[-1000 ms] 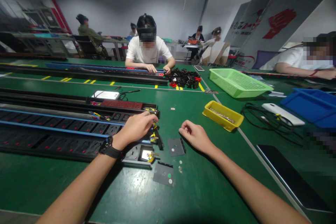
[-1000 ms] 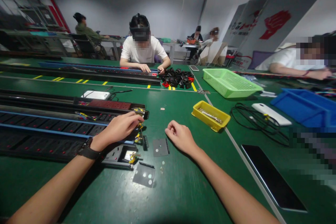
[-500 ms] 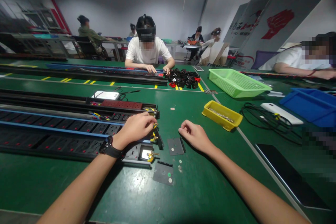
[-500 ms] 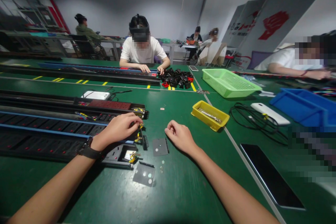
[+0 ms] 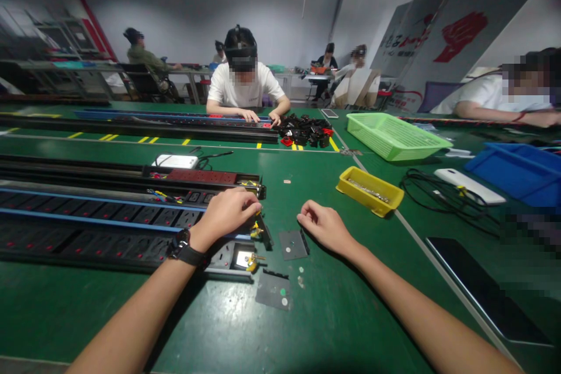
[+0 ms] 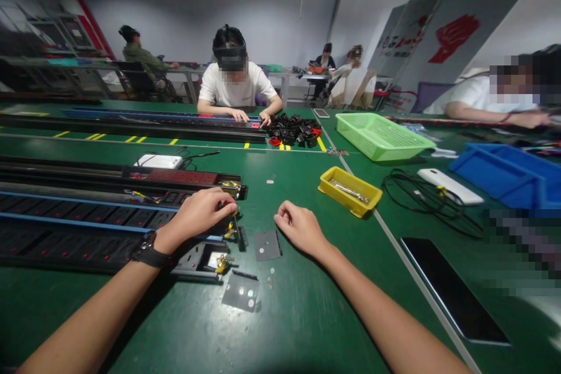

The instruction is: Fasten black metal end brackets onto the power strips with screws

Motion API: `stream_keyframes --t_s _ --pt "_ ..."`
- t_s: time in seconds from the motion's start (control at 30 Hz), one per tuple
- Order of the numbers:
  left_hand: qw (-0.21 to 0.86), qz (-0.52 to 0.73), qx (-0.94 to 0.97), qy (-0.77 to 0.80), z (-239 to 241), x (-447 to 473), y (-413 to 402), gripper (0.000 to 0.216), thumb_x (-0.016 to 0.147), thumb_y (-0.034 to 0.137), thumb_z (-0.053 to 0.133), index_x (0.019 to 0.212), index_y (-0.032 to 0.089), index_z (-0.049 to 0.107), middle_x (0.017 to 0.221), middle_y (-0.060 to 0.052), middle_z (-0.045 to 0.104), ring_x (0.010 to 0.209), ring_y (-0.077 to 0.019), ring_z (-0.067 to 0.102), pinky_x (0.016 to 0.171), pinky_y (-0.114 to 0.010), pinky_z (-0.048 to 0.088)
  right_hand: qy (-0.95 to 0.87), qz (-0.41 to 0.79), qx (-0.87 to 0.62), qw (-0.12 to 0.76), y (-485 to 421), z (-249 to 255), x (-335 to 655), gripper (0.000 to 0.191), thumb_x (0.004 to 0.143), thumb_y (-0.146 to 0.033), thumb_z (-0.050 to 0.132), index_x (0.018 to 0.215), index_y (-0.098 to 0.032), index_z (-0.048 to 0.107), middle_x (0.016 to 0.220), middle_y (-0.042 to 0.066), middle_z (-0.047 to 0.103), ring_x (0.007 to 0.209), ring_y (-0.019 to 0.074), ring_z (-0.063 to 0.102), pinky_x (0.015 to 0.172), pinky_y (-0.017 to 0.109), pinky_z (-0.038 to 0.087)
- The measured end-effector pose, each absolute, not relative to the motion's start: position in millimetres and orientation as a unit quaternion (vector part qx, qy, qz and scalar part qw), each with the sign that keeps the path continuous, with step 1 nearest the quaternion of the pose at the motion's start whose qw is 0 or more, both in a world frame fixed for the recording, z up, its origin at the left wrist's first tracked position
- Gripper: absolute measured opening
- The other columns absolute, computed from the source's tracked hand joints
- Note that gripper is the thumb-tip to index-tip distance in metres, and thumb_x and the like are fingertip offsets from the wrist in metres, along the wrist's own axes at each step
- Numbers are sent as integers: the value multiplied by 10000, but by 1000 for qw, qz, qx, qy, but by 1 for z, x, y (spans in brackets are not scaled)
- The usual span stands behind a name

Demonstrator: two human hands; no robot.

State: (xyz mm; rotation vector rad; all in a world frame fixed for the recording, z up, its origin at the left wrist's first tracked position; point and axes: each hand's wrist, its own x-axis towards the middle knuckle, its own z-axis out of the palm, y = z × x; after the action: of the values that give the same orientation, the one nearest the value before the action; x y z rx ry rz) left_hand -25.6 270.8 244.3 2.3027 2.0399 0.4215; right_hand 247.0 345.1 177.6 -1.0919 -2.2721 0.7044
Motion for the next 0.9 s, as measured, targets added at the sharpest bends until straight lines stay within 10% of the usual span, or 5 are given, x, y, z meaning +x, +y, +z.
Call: stream_keyframes --t_s 0.9 --pt "-51 26 741 668 254 -11 275 263 999 433 556 959 294 775 981 -38 715 833 -230 691 643 -268 426 -854 238 -393 245 343 182 244 128 935 -292 557 828 -224 582 689 -34 620 626 141 571 607 246 322"
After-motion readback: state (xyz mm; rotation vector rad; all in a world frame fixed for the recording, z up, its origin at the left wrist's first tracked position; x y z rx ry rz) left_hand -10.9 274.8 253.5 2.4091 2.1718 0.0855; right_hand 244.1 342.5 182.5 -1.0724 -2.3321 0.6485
